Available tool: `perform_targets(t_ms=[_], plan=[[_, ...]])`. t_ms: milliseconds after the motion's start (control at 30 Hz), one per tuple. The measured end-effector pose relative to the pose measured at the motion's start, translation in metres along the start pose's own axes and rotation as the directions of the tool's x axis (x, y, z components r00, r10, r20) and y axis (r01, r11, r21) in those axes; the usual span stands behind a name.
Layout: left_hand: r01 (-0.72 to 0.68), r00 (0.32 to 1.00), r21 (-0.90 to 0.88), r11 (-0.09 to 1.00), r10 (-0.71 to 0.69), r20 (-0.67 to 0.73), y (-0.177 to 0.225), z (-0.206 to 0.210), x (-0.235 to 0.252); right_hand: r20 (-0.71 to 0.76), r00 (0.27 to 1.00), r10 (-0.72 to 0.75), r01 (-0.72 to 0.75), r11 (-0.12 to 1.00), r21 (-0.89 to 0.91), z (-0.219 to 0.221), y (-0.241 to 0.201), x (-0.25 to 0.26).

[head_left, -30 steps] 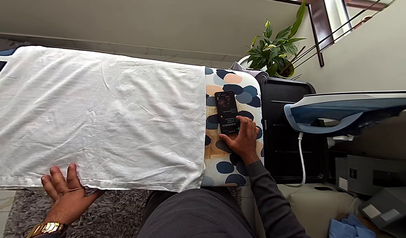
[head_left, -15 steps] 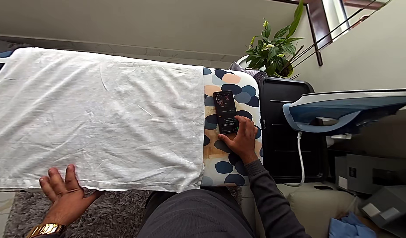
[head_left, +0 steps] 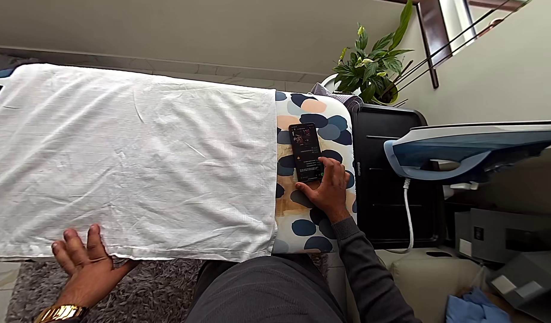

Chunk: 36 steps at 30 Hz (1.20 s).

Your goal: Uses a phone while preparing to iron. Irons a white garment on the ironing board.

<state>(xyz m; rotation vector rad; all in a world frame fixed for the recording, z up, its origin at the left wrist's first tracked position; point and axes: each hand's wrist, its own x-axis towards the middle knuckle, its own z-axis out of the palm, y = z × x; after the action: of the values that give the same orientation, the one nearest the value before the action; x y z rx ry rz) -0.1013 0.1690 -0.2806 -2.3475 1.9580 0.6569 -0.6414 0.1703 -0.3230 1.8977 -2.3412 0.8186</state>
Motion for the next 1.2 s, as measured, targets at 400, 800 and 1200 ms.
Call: perform_targets(t_ms=[400,800,1200], plan=[[0.015,1.0,0.014,1.0,-0.015,0.018,0.0032,-0.0021,-0.0009,-0.004,1.0,-0.002,0.002,1.0,-0.002,0.0007,0.0003,-0.0004],[0.017,1.0,0.017,1.0,-0.017,0.016,0.0019,-0.0012,-0.0005,-0.003,1.0,0.002,-0.002,1.0,0.0,0.0011,0.0002,-0.0004],[0.01,1.0,-0.008,1.0,-0.01,0.004,0.0031,-0.001,-0.0012,-0.004,1.0,0.0,0.0,1.0,0.0,0.0005,0.0001,0.0001]])
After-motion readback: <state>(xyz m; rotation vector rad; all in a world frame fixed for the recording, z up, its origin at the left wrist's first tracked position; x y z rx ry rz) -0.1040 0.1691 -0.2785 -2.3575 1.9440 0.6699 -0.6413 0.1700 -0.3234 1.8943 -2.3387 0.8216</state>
